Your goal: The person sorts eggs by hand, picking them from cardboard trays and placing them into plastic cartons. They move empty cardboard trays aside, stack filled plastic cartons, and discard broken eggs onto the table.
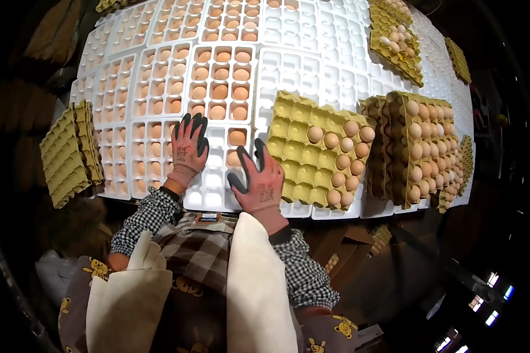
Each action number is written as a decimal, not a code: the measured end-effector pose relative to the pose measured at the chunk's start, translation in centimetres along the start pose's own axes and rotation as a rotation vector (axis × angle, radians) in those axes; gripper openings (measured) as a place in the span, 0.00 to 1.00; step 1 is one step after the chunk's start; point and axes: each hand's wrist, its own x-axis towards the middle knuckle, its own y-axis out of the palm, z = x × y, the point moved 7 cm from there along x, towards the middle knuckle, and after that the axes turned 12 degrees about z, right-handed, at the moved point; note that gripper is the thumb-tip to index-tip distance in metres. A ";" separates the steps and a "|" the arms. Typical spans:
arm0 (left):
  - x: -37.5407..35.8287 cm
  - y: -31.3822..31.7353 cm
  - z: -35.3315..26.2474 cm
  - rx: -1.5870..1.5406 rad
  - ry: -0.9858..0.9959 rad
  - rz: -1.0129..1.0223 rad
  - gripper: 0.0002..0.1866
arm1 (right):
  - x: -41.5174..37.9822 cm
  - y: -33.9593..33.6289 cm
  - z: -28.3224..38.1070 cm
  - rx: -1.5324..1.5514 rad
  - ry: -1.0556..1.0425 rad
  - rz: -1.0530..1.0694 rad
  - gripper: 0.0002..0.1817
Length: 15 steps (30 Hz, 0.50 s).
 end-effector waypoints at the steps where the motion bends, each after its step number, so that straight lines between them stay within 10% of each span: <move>1: 0.0 0.0 0.0 0.014 -0.016 0.026 0.32 | -1.8 -2.8 -1.8 0.008 0.034 -0.138 0.40; 5: -0.9 -3.9 -6.6 -0.247 0.062 -0.046 0.31 | -11.1 -8.6 -22.1 -0.100 0.849 -0.543 0.32; 7: 0.1 -0.8 -11.5 -0.512 0.144 0.194 0.30 | -12.5 -1.8 -37.4 0.337 0.528 -0.536 0.30; 15: 1.2 -3.0 -13.1 -0.610 -0.220 0.118 0.29 | -10.1 -8.4 -23.9 0.837 0.390 -0.505 0.18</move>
